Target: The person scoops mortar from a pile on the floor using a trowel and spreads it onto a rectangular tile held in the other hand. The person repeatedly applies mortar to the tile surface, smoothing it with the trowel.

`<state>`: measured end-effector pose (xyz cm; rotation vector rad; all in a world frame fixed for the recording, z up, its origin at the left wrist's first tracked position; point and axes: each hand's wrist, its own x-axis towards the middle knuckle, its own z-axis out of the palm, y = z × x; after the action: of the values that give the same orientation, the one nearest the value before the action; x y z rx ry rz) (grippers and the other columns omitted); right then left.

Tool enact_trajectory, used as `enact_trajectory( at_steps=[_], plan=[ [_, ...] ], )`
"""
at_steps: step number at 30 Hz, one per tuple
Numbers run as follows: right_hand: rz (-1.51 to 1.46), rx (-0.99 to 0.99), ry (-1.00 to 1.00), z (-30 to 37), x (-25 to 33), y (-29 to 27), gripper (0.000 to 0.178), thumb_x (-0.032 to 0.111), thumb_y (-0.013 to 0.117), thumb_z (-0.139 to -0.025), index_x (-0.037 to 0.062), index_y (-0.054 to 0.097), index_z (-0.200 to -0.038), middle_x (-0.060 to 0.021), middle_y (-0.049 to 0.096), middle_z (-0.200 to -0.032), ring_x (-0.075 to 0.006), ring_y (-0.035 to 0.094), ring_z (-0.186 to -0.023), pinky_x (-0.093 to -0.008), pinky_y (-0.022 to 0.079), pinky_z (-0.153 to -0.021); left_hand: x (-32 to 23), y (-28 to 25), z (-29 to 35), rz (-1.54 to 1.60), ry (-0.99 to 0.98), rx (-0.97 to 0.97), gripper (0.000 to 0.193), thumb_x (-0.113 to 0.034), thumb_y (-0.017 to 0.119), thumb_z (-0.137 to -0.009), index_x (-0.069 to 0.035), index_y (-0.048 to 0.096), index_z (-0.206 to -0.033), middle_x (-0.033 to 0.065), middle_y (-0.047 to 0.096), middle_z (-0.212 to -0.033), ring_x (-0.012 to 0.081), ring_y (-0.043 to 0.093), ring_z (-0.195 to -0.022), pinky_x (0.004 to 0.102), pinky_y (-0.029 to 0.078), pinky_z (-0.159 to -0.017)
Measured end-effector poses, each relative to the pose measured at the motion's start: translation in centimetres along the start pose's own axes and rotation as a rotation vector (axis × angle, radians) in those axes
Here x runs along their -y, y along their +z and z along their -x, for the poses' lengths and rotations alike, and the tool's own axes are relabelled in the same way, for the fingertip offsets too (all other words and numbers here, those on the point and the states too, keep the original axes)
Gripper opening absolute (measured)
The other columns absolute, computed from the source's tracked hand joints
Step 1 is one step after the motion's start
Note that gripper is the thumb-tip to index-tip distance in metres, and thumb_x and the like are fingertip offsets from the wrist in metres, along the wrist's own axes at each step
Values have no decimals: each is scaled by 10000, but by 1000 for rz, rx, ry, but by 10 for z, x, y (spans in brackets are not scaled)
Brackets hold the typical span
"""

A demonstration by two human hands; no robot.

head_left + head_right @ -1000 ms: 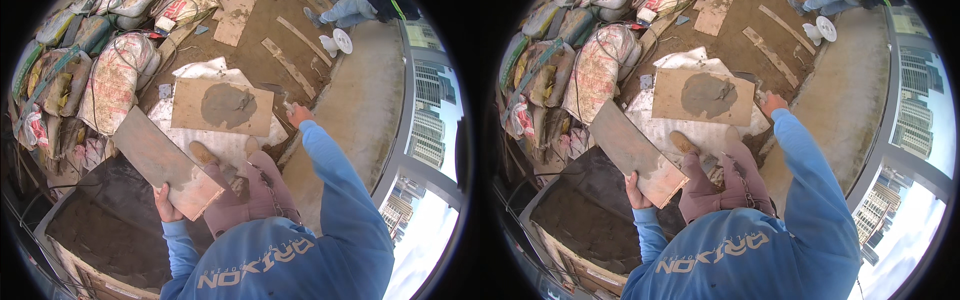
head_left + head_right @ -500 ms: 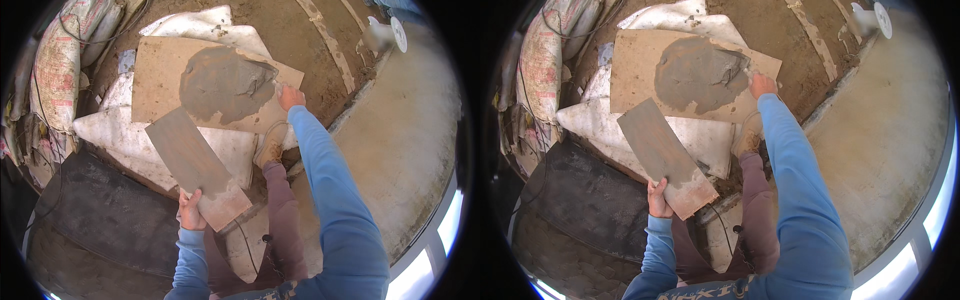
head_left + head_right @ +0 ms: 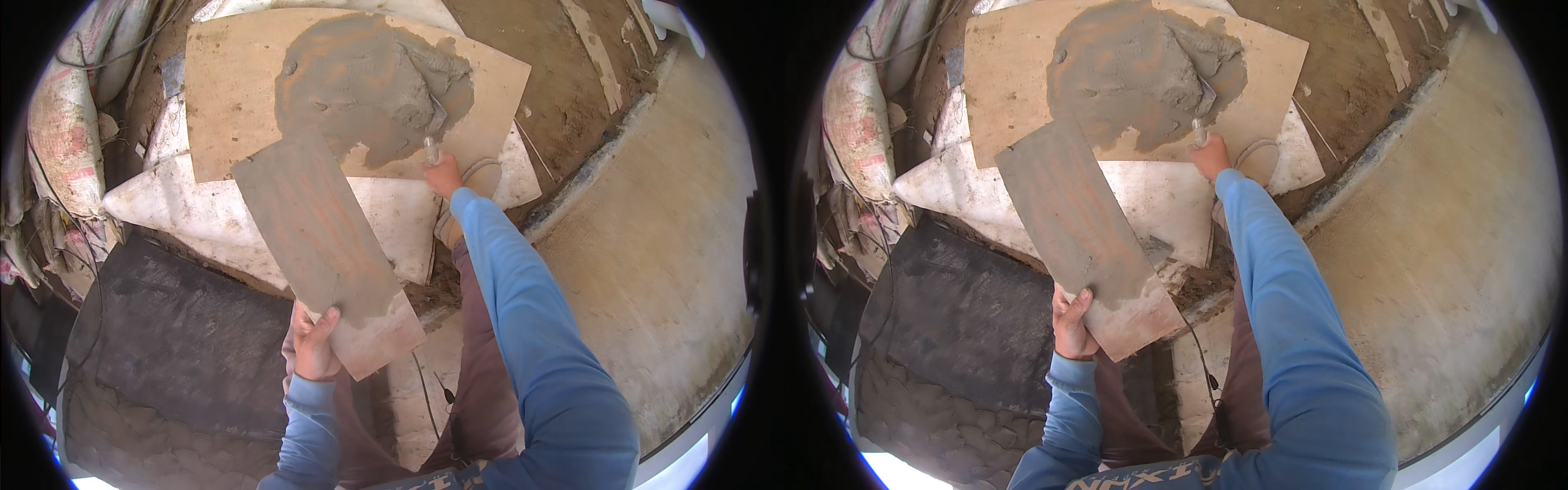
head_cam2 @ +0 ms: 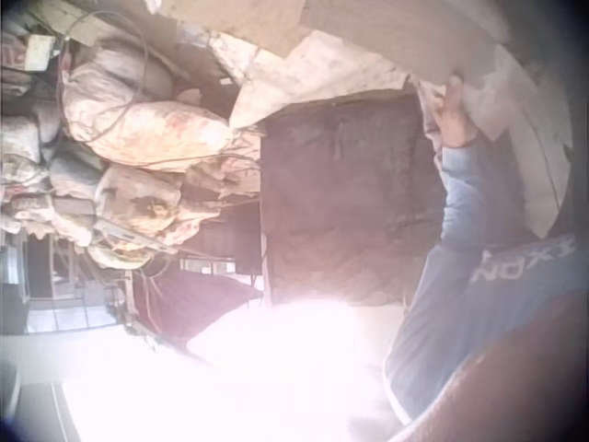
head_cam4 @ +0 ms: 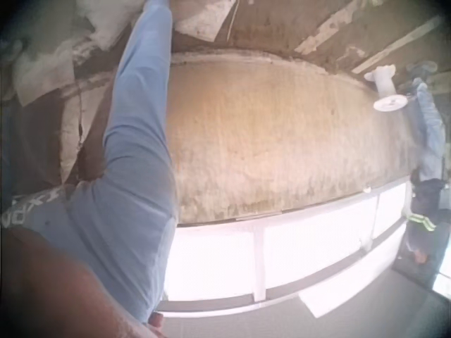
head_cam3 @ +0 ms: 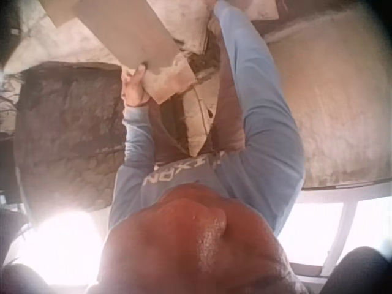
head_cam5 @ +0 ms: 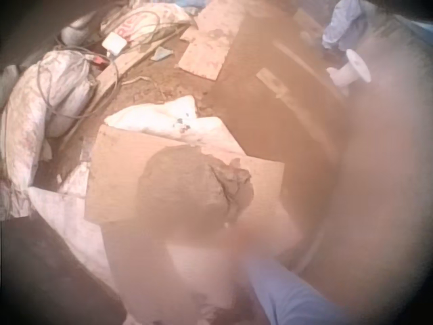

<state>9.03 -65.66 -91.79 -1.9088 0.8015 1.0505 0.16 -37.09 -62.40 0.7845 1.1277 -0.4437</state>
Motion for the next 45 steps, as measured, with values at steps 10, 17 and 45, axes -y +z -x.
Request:
enact_trajectory(
  at_steps=[10, 17, 45],
  plan=[
    [-852, 349, -101, 25, 86, 40, 154, 124, 676, -905, 89, 526, -898, 32, 440, -658, -69, 434, -495, -266, 373, -432, -31, -17, 7, -17, 179, -70, 607, -15, 659, -889, -36, 425, -1448, 102, 587, -1304, 231, 575, -1173, 384, 453, -1020],
    [-600, 449, -153, 222, 186, -53, 91, 118, 577, -927, 52, 516, -913, -15, 499, -684, -78, 447, -504, -271, 399, -432, -82, -14, -18, -111, 227, 95, 520, 25, 634, -891, -28, 479, -1385, 102, 624, -1240, 198, 603, -1108, 344, 497, -958],
    [549, -234, -1861, 677, 419, -390, 216, 86, 745, -744, 19, 642, -922, -174, 659, -790, -405, 639, -685, -457, 513, -590, -217, 220, 520, 210, 469, 808, 645, -73, 608, -857, -8, 391, -1461, 184, 590, -1323, 298, 639, -1146, 397, 530, -990]
  ],
)
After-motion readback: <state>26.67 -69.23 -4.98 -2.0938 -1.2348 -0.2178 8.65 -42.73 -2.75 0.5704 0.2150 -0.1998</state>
